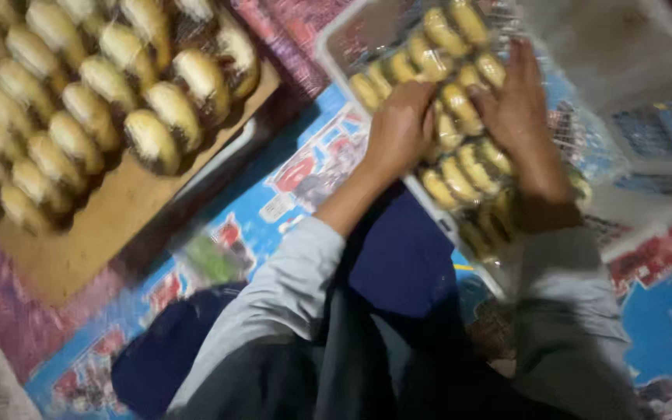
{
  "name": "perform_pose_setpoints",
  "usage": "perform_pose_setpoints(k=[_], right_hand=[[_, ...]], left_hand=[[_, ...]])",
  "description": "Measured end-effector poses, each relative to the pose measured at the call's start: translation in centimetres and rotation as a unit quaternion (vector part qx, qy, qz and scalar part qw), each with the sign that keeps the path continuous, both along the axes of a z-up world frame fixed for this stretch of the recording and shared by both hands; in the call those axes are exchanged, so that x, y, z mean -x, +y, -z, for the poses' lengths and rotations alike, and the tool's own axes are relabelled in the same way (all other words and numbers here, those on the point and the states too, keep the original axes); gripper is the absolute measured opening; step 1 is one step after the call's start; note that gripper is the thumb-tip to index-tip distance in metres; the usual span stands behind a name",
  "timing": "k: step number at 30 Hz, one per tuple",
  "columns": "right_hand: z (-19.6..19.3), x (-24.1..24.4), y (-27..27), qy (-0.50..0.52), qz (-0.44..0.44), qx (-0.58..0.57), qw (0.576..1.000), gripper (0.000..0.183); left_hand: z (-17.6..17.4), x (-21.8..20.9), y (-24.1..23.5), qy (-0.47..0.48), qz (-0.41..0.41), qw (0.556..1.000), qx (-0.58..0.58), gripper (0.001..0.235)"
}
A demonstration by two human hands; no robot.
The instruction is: The person sits on the floor and individually wraps ring-shaped pastries in clear plastic bags. They place the wrapped pastries into a white plastic crate. The person handles both plain and green-topped pastries.
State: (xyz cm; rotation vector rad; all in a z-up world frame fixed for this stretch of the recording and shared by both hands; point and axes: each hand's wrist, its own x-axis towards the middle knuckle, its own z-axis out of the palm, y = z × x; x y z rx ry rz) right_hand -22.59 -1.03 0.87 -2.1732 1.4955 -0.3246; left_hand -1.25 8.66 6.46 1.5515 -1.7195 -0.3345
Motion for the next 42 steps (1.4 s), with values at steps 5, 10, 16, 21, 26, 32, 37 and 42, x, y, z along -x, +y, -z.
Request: perform_pose_setpoints(k=[5,10,16,21,26,32,37,42], right_hand=[[-0.9,-2.0,1.9,-0.03,0.002,-0.039,0.999,0.058],[-3.3,-3.1,4.3,0.028,-0.015,0.038,0.999,0.057],[-9.9,-11.9,11.8,-0.235,-0.115,0.15,0.953,0.056],[-5.9,-25.1,22.3,-0.225,-0.274,0.0,0.935,0.041],[0.0,-38.2,31.9,-0.177,-0.36,-0.171,0.9,0.054],[2.6,-43.1,35.3,-0.192,-0.278,-0.212,0.917,0.063],[3.7,-44.9,35.3,-0.072,-0.236,-0.224,0.943,0.051],[0.4,-44.8,36.9,-0.223,-0.39,-0.111,0.887,0.022]], left_hand=[[0.8,-7.0,17.5,0.063,-0.068,0.995,-0.027,0.012],[5.5,-19.8,34.6,0.001,-0.302,0.944,-0.134,0.021],[12.5,-34.0,42.1,-0.077,-0.384,0.915,-0.101,0.036],[17.3,-36.5,41.2,-0.006,-0.38,0.877,-0.295,0.026],[18.8,-36.5,42.2,-0.033,-0.397,0.897,-0.193,0.021],[15.9,-36.8,41.5,-0.028,-0.377,0.91,-0.172,0.003],[9.4,-32.6,42.8,0.009,-0.312,0.943,-0.114,0.007],[4.5,-31.5,43.7,0.178,-0.368,0.91,0.069,0.086]])
